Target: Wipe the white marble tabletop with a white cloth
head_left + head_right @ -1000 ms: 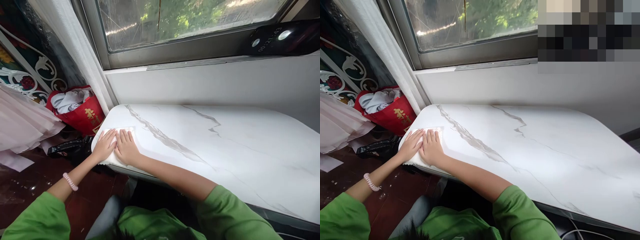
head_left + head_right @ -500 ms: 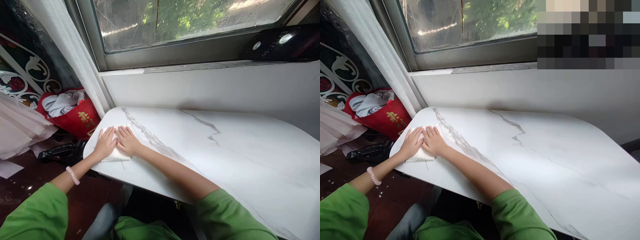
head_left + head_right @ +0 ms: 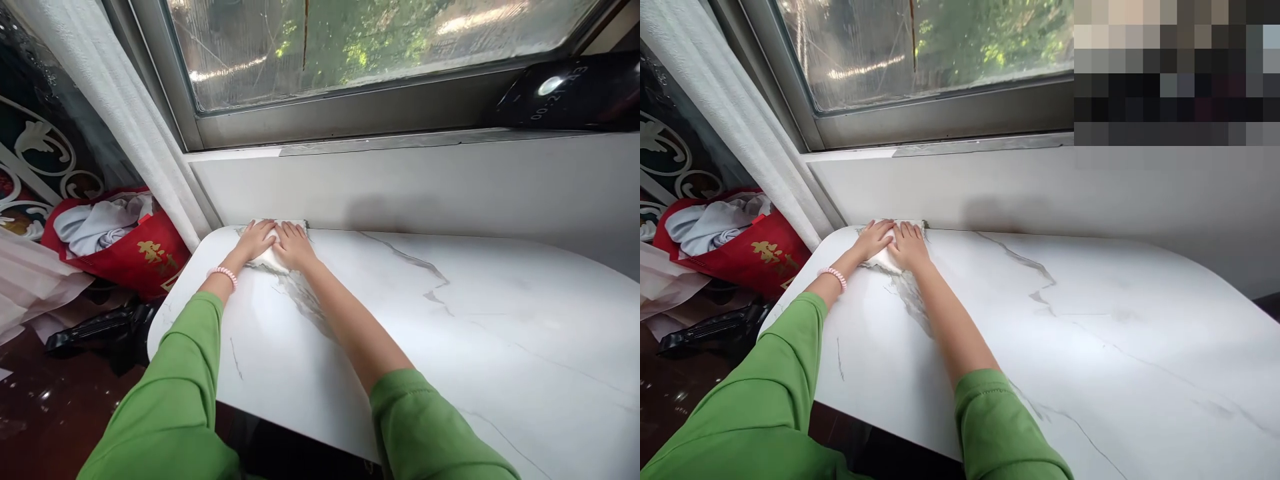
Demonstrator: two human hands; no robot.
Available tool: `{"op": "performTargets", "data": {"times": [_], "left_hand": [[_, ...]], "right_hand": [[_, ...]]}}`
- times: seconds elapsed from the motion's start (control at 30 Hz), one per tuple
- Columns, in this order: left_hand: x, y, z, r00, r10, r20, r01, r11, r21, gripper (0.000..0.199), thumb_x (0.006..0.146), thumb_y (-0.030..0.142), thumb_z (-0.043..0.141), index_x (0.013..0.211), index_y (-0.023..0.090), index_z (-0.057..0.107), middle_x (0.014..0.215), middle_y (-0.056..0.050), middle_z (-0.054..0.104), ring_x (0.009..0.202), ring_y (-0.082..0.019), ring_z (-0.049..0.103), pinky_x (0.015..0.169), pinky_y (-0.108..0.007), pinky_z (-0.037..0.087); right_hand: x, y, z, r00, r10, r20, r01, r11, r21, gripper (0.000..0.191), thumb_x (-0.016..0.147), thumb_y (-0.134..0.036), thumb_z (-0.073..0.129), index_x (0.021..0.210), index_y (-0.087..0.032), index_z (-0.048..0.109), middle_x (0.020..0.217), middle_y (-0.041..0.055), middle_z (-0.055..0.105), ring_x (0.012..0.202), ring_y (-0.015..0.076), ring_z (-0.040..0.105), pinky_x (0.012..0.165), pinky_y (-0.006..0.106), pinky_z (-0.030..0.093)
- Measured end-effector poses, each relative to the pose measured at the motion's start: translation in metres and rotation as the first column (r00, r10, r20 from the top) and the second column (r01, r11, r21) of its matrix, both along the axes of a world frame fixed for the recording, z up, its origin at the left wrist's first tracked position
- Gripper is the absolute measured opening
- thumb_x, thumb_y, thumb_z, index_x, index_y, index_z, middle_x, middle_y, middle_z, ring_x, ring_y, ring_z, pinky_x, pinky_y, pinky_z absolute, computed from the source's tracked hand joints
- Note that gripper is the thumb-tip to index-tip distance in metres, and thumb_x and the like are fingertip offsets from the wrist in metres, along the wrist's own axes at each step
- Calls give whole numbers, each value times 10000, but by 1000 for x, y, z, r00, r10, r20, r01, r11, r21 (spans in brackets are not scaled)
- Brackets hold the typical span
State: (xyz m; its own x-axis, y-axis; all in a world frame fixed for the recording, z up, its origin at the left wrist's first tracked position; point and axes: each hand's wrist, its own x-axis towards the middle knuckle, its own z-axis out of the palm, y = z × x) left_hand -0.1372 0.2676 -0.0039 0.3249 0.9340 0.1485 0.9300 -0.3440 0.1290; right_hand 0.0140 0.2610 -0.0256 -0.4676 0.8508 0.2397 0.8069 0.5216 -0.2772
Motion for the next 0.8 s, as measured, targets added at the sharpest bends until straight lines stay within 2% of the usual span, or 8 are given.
{"op": "performTargets", "data": {"times": [0.17, 0.27, 0.37, 0.47, 0.7, 0.8], "left_hand": [[2, -7, 0, 1000, 7, -24, -8, 1000, -3, 459, 951, 290, 332, 1393, 187, 398, 1494, -56, 394, 1394, -154, 305, 1184, -423, 107], [7, -24, 1, 998, 48, -37, -48, 999, -12, 464, 959, 290, 310, 1404, 178, 386, 1506, -60, 375, 1404, -161, 288, 1183, -433, 106], [13, -49, 1, 997, 50, -64, -51, 999, -16, 491, 961, 293, 310, 1419, 127, 361, 1516, -92, 350, 1415, -183, 269, 1183, -446, 99], [19, -90, -1, 996, 3, -88, -5, 1000, -12, 506, 958, 295, 318, 1427, 108, 348, 1521, -111, 336, 1424, -198, 252, 1184, -452, 93], [48, -221, -4, 998, -17, -67, 23, 996, 82, 509, 967, 282, 294, 1435, 82, 325, 1511, -139, 346, 1433, -227, 225, 1186, -497, 97], [66, -257, 0, 996, -43, -73, 47, 997, 59, 523, 965, 280, 316, 1444, 72, 297, 1525, -147, 310, 1444, -237, 185, 1186, -509, 99]], "right_hand": [[3, -1, -1, 1000, 20, 1, -20, 1000, 9, 578, 941, -299, 274, 1459, -49, 322, 1534, 170, 300, 1427, 256, 216, 1165, 426, 129], [7, -10, 0, 998, 57, 8, -57, 998, 13, 573, 939, -291, 272, 1456, -50, 328, 1531, 173, 304, 1427, 255, 220, 1161, 436, 145], [17, -32, 0, 995, 96, 32, -97, 995, 35, 575, 935, -288, 279, 1452, -41, 331, 1528, 185, 305, 1425, 262, 230, 1159, 448, 153], [29, -70, -3, 986, 158, 61, -162, 985, 63, 590, 943, -319, 280, 1446, -14, 329, 1523, 209, 300, 1423, 289, 228, 1157, 475, 157], [70, -184, -6, 940, 335, 60, -341, 927, 156, 597, 975, -348, 232, 1441, 16, 316, 1511, 234, 308, 1431, 315, 189, 1152, 540, 179], [89, -219, -4, 932, 361, 28, -360, 916, 178, 585, 979, -333, 256, 1456, 4, 288, 1520, 223, 294, 1444, 312, 128, 1151, 550, 196]]}}
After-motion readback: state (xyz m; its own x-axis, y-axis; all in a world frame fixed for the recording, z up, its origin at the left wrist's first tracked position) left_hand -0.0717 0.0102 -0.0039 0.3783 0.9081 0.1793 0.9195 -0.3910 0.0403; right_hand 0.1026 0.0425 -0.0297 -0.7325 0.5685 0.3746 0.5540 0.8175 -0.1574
